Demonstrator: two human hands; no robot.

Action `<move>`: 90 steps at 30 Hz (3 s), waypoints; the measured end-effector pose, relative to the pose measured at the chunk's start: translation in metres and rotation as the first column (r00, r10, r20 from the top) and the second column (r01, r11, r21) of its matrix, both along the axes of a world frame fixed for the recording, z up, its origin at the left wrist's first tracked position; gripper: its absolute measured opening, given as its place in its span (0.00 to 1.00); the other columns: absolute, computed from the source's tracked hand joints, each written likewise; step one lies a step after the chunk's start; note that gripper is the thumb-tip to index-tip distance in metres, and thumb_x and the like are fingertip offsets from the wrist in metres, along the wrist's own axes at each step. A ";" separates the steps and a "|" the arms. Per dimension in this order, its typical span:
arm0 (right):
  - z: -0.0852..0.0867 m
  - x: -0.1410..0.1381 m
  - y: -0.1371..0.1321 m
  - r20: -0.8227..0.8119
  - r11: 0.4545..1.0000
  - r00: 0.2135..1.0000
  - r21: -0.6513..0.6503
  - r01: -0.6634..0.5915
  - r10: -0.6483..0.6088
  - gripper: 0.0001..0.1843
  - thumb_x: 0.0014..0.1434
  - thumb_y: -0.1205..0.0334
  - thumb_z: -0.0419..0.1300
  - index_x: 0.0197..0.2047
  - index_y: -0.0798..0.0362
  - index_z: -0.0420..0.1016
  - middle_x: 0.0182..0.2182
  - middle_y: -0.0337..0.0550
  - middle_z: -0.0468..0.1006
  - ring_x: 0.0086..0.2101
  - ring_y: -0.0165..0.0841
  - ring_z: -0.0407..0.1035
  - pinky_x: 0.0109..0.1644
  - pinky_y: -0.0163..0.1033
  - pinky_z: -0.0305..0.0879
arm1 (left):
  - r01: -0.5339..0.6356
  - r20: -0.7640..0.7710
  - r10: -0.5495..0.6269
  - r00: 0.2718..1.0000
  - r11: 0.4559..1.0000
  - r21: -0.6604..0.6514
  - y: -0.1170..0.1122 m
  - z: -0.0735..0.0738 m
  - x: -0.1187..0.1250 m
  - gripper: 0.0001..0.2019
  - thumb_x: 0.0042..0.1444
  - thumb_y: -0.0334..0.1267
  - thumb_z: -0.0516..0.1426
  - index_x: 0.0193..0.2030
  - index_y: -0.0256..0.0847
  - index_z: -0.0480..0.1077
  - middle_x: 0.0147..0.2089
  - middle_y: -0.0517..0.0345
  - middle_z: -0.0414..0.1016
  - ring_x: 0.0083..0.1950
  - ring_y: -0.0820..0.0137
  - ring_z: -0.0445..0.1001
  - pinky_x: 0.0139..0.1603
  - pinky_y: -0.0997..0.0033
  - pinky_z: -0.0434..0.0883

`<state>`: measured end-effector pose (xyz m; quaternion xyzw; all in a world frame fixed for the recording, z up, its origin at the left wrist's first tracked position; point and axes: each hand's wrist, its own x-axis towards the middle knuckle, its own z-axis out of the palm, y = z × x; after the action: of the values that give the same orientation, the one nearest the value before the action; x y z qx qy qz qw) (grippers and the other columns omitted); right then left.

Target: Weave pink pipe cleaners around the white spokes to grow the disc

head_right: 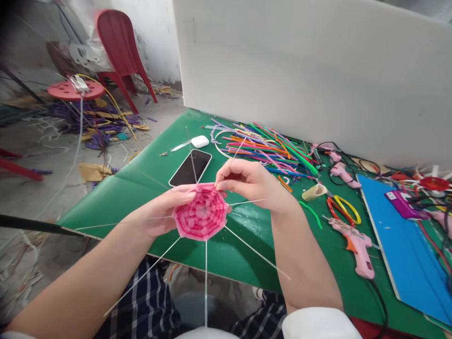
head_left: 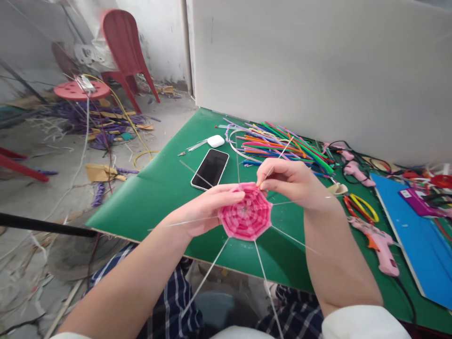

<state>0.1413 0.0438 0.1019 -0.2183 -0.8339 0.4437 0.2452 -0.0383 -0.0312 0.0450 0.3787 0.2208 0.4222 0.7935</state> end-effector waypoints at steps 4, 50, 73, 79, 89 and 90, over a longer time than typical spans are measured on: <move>-0.002 -0.002 0.003 0.045 0.998 0.999 0.060 -0.005 0.002 0.04 0.54 0.65 0.61 0.29 0.56 0.71 0.28 0.39 0.70 0.30 0.27 0.65 0.33 0.33 0.63 | -0.082 -0.197 0.070 0.978 0.995 -0.053 0.002 0.002 0.005 0.09 0.53 0.39 0.59 0.37 0.36 0.74 0.32 0.57 0.75 0.31 0.76 0.70 0.33 0.77 0.64; -0.005 -0.001 0.006 0.025 0.995 1.000 -0.100 -0.010 0.013 0.03 0.51 0.66 0.63 0.30 0.55 0.72 0.28 0.39 0.74 0.31 0.28 0.69 0.35 0.34 0.67 | -0.175 -0.412 0.215 0.886 0.975 0.134 0.003 0.004 0.012 0.13 0.52 0.45 0.58 0.30 0.35 0.74 0.24 0.60 0.72 0.23 0.78 0.65 0.24 0.79 0.61; -0.007 0.005 0.007 0.006 0.960 1.000 -0.279 -0.006 0.008 0.07 0.52 0.63 0.62 0.36 0.56 0.76 0.32 0.44 0.78 0.34 0.32 0.72 0.37 0.36 0.69 | -0.337 -0.517 0.563 0.645 0.817 0.468 0.007 0.000 0.009 0.13 0.55 0.45 0.55 0.33 0.38 0.76 0.33 0.57 0.78 0.44 0.63 0.74 0.42 0.69 0.69; -0.007 0.005 0.010 0.050 0.964 0.998 -0.263 -0.034 0.049 0.13 0.52 0.65 0.63 0.43 0.54 0.76 0.36 0.43 0.77 0.36 0.32 0.72 0.40 0.37 0.70 | -0.417 -0.489 0.666 0.563 0.740 0.528 0.011 -0.004 0.008 0.12 0.53 0.45 0.56 0.35 0.38 0.73 0.33 0.59 0.75 0.37 0.70 0.72 0.36 0.74 0.68; -0.017 -0.005 0.010 -0.050 0.964 0.984 -0.215 0.158 -0.173 0.08 0.48 0.61 0.65 0.33 0.55 0.78 0.27 0.41 0.78 0.25 0.29 0.71 0.29 0.35 0.71 | -0.533 -0.343 0.717 0.606 0.687 0.494 0.011 -0.004 0.013 0.09 0.54 0.39 0.57 0.41 0.41 0.66 0.35 0.60 0.74 0.35 0.74 0.73 0.35 0.77 0.70; -0.017 -0.005 0.010 -0.053 0.962 0.983 -0.222 0.159 -0.175 0.08 0.48 0.61 0.65 0.33 0.55 0.78 0.26 0.41 0.78 0.25 0.29 0.71 0.29 0.35 0.71 | -0.536 -0.340 0.732 0.590 0.670 0.513 0.011 -0.004 0.013 0.08 0.54 0.38 0.56 0.40 0.41 0.67 0.37 0.59 0.74 0.36 0.74 0.73 0.36 0.77 0.70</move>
<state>0.1358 0.0538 0.0851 -0.2969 -0.7499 0.5172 0.2865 -0.0254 -0.0198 0.0408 0.5084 0.4678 0.5947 0.4111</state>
